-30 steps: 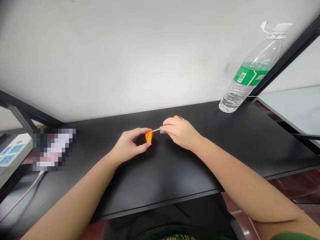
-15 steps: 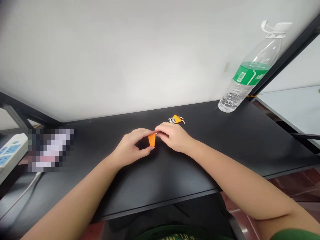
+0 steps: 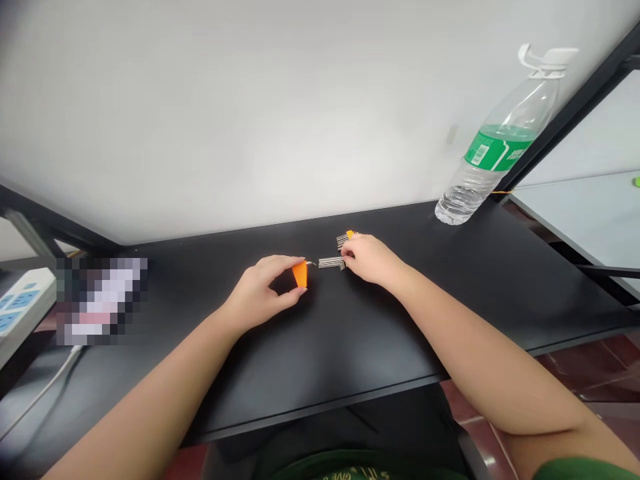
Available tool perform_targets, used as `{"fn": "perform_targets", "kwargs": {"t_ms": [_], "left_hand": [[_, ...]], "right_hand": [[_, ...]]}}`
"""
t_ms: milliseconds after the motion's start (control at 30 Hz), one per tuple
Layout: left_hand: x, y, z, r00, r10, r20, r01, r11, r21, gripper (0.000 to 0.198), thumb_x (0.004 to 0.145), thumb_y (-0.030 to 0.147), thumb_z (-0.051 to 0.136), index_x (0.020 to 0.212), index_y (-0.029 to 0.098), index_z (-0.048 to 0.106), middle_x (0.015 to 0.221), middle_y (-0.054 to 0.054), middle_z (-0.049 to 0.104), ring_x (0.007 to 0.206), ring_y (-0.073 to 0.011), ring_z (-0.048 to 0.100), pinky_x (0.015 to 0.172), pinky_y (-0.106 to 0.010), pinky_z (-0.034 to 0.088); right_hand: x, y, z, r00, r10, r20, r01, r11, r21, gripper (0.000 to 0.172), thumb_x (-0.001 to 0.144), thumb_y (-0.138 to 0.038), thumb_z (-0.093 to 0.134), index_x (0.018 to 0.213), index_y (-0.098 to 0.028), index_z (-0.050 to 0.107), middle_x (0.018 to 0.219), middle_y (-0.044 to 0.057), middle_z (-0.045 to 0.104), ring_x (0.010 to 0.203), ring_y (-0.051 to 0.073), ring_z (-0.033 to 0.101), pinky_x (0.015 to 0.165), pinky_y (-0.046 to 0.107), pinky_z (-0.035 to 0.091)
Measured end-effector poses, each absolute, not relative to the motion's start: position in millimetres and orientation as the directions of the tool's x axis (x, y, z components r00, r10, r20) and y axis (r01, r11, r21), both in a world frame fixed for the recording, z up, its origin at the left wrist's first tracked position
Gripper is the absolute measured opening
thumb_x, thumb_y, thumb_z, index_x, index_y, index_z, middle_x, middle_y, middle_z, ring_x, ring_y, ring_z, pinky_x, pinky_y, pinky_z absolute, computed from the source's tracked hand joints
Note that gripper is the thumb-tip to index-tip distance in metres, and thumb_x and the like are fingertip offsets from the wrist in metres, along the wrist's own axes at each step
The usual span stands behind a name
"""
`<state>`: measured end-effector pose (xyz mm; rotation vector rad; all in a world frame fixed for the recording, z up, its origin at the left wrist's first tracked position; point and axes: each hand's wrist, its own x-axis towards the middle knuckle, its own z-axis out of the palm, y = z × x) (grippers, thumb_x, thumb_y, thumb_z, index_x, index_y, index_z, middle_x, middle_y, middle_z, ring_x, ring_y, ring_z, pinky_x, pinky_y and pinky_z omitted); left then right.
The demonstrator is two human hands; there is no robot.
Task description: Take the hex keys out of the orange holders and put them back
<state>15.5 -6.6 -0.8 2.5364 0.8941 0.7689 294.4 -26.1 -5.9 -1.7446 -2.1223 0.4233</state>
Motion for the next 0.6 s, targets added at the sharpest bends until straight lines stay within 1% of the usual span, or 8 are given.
{"fn": "perform_targets", "kwargs": {"t_ms": [167, 233, 333, 400, 467, 533, 600], "left_hand": [[16.1, -7.0, 0.5, 0.646, 0.663, 0.378, 0.478, -0.738, 0.477, 0.046, 0.084, 0.031, 0.074, 0.128, 0.024, 0.066, 0.125, -0.005, 0.074, 0.115, -0.0247, 0.070, 0.108, -0.041, 0.052], [16.1, -6.7, 0.2, 0.648, 0.658, 0.385, 0.473, -0.743, 0.473, 0.046, 0.084, 0.030, 0.074, 0.128, 0.024, 0.067, 0.124, -0.005, 0.075, 0.114, -0.0242, 0.070, 0.108, -0.041, 0.052], [15.9, -5.7, -1.0, 0.649, 0.647, 0.401, 0.464, -0.754, 0.465, 0.046, 0.083, 0.030, 0.075, 0.128, 0.023, 0.067, 0.125, -0.005, 0.075, 0.113, -0.0236, 0.071, 0.108, -0.040, 0.052], [15.8, -5.2, -1.6, 0.647, 0.647, 0.403, 0.464, -0.754, 0.465, 0.046, 0.083, 0.029, 0.075, 0.128, 0.023, 0.066, 0.125, -0.005, 0.074, 0.113, -0.0236, 0.071, 0.108, -0.040, 0.052], [15.7, -4.9, -1.7, 0.643, 0.652, 0.402, 0.469, -0.750, 0.466, 0.047, 0.083, 0.029, 0.075, 0.129, 0.023, 0.066, 0.124, -0.005, 0.075, 0.112, -0.0237, 0.071, 0.108, -0.041, 0.052], [15.9, -4.8, -1.3, 0.641, 0.656, 0.400, 0.473, -0.747, 0.468, 0.047, 0.083, 0.029, 0.075, 0.128, 0.023, 0.067, 0.124, -0.005, 0.075, 0.112, -0.0238, 0.071, 0.108, -0.041, 0.053], [16.1, -4.6, -0.7, 0.635, 0.661, 0.399, 0.476, -0.742, 0.473, 0.045, 0.083, 0.029, 0.075, 0.127, 0.023, 0.067, 0.123, -0.005, 0.075, 0.111, -0.0238, 0.071, 0.107, -0.042, 0.054]], "right_hand": [[293.5, -25.5, -5.0, -0.104, 0.994, 0.043, 0.862, 0.111, -0.494, 0.020, 0.086, -0.013, 0.058, 0.076, -0.023, 0.072, 0.088, 0.002, 0.070, 0.072, 0.016, 0.062, 0.064, 0.028, 0.044], [293.2, -24.6, -4.2, -0.084, 0.996, 0.026, 0.867, 0.086, -0.490, 0.018, 0.085, -0.013, 0.058, 0.076, -0.022, 0.071, 0.088, 0.002, 0.070, 0.072, 0.016, 0.062, 0.065, 0.028, 0.044], [292.5, -23.7, -0.5, -0.054, 0.998, -0.013, 0.917, 0.044, -0.397, 0.009, 0.080, -0.015, 0.064, 0.073, -0.021, 0.065, 0.087, 0.004, 0.069, 0.073, 0.017, 0.061, 0.064, 0.029, 0.043], [292.9, -24.1, 3.7, -0.009, 0.996, -0.093, 0.943, -0.023, -0.332, 0.010, 0.075, -0.017, 0.068, 0.070, -0.021, 0.060, 0.084, 0.005, 0.068, 0.071, 0.018, 0.061, 0.061, 0.029, 0.040], [294.6, -25.3, 8.1, 0.036, 0.982, -0.185, 0.947, -0.093, -0.308, 0.013, 0.074, -0.019, 0.069, 0.068, -0.021, 0.057, 0.080, 0.005, 0.067, 0.066, 0.019, 0.059, 0.056, 0.030, 0.037], [296.8, -27.3, 11.3, 0.032, 0.979, -0.201, 0.933, -0.101, -0.346, 0.014, 0.074, -0.018, 0.068, 0.069, -0.021, 0.055, 0.077, 0.004, 0.066, 0.063, 0.018, 0.057, 0.055, 0.030, 0.036], [297.9, -29.9, 12.9, -0.049, 0.992, -0.118, 0.888, -0.011, -0.459, 0.012, 0.076, -0.016, 0.066, 0.074, -0.022, 0.055, 0.078, 0.002, 0.066, 0.063, 0.016, 0.057, 0.057, 0.029, 0.038]]}}
